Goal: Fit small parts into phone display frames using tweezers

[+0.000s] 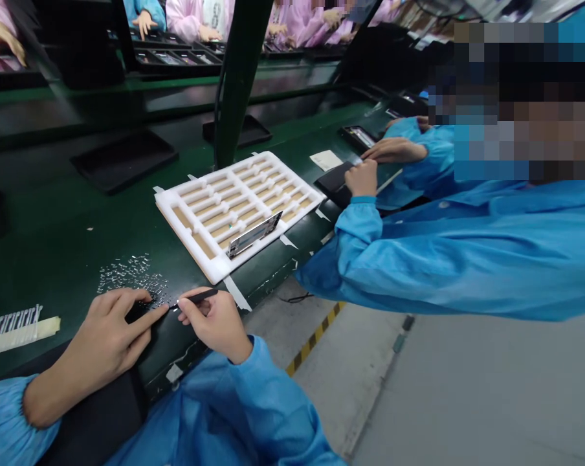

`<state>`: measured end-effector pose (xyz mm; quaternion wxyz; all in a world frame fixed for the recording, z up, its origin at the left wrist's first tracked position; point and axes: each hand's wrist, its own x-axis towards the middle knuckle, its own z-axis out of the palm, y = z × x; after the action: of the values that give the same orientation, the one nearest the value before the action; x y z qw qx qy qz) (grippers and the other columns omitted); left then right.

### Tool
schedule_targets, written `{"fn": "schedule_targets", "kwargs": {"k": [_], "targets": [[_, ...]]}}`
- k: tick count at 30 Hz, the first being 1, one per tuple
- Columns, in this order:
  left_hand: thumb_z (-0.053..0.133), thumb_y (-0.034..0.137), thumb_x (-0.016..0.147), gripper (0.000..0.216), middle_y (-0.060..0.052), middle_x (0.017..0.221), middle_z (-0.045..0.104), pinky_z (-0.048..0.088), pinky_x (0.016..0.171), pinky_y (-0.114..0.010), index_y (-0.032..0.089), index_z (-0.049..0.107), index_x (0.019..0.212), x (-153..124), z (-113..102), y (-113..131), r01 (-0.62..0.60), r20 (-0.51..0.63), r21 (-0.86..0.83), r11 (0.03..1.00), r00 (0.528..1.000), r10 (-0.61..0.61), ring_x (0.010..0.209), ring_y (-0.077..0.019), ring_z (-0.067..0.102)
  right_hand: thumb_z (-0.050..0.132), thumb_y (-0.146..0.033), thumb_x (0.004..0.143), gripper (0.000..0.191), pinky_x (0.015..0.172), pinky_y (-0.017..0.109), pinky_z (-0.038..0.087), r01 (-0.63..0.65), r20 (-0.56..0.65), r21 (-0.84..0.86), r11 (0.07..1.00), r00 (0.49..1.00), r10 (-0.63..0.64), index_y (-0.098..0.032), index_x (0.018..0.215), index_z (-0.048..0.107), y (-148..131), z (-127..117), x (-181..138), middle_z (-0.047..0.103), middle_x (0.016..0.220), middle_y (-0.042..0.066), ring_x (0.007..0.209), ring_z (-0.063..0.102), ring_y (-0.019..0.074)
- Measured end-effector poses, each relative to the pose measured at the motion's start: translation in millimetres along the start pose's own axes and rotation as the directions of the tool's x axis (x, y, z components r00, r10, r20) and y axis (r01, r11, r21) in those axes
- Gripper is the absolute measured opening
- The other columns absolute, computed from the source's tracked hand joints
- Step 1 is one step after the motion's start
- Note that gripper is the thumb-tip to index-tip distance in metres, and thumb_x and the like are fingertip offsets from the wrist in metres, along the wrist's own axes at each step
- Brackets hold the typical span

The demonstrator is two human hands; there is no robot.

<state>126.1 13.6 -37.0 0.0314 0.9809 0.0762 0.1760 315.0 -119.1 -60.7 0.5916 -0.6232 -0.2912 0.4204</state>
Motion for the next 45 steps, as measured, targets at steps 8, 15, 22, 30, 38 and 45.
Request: {"fn": "schedule_targets", "kwargs": {"k": [8, 15, 22, 30, 38, 45], "targets": [[0.057, 0.015, 0.099, 0.035, -0.018, 0.126, 0.064, 0.052, 0.089, -0.052, 0.02, 0.074, 0.13, 0, 1, 0, -0.001, 0.018, 0.0, 1.0, 1.0, 0.001, 0.111, -0.034, 0.059, 0.079, -0.049, 0.095, 0.034, 0.068, 0.027, 0.069, 0.158, -0.077, -0.051, 0.986, 0.984, -0.161, -0.016, 0.101, 0.08, 5, -7, -16, 0.077, 0.09, 0.008, 0.071, 0.077, 0.0163], [0.058, 0.01, 0.098, 0.035, -0.016, 0.12, 0.065, 0.051, 0.087, -0.05, 0.015, 0.069, 0.131, 1, 0, 1, 0.01, -0.039, -0.028, 1.0, 0.999, -0.011, 0.11, -0.0333, 0.058, 0.074, -0.033, 0.1, 0.018, 0.067, 0.025, 0.067, 0.263, -0.038, -0.173, 0.949, 0.961, -0.273, -0.017, 0.102, 0.081, 2, -9, -20, 0.076, 0.092, 0.007, 0.072, 0.076, 0.015], [0.06, 0.008, 0.097, 0.033, -0.015, 0.12, 0.064, 0.05, 0.088, -0.049, 0.013, 0.068, 0.129, 1, -1, 2, 0.012, -0.052, -0.05, 0.999, 0.999, -0.014, 0.11, -0.0327, 0.057, 0.073, -0.026, 0.099, 0.012, 0.073, 0.029, 0.065, 0.318, -0.022, -0.254, 0.913, 0.942, -0.335, -0.02, 0.104, 0.082, 4, -8, -20, 0.077, 0.096, 0.008, 0.081, 0.075, 0.0173], [0.059, 0.009, 0.099, 0.026, -0.015, 0.118, 0.065, 0.049, 0.088, -0.046, 0.014, 0.071, 0.122, 2, -4, 2, -0.021, -0.083, -0.071, 0.997, 0.996, 0.015, 0.109, -0.0312, 0.056, 0.074, -0.028, 0.099, 0.012, 0.078, 0.032, 0.066, 0.342, -0.002, -0.292, 0.893, 0.933, -0.359, -0.021, 0.103, 0.083, 2, -12, -22, 0.079, 0.097, 0.009, 0.086, 0.076, 0.0202], [0.061, 0.013, 0.1, 0.025, -0.014, 0.117, 0.066, 0.049, 0.088, -0.044, 0.017, 0.072, 0.123, 3, -7, 3, -0.034, -0.079, -0.095, 0.995, 0.997, 0.026, 0.108, -0.0292, 0.058, 0.074, -0.037, 0.098, 0.022, 0.066, 0.026, 0.068, 0.218, -0.016, -0.127, 0.968, 0.975, -0.221, -0.017, 0.099, 0.081, 0, 0, -15, 0.077, 0.087, 0.007, 0.069, 0.076, 0.0157], [0.061, 0.015, 0.101, 0.023, -0.014, 0.117, 0.065, 0.049, 0.086, -0.045, 0.018, 0.074, 0.119, 4, -5, 2, -0.036, -0.058, -0.086, 0.996, 0.998, 0.031, 0.108, -0.0306, 0.059, 0.077, -0.044, 0.096, 0.031, 0.066, 0.025, 0.069, 0.108, 0.023, -0.08, 0.991, 0.994, -0.106, -0.014, 0.1, 0.08, 3, 0, -9, 0.077, 0.084, 0.007, 0.07, 0.078, 0.0164]]}}
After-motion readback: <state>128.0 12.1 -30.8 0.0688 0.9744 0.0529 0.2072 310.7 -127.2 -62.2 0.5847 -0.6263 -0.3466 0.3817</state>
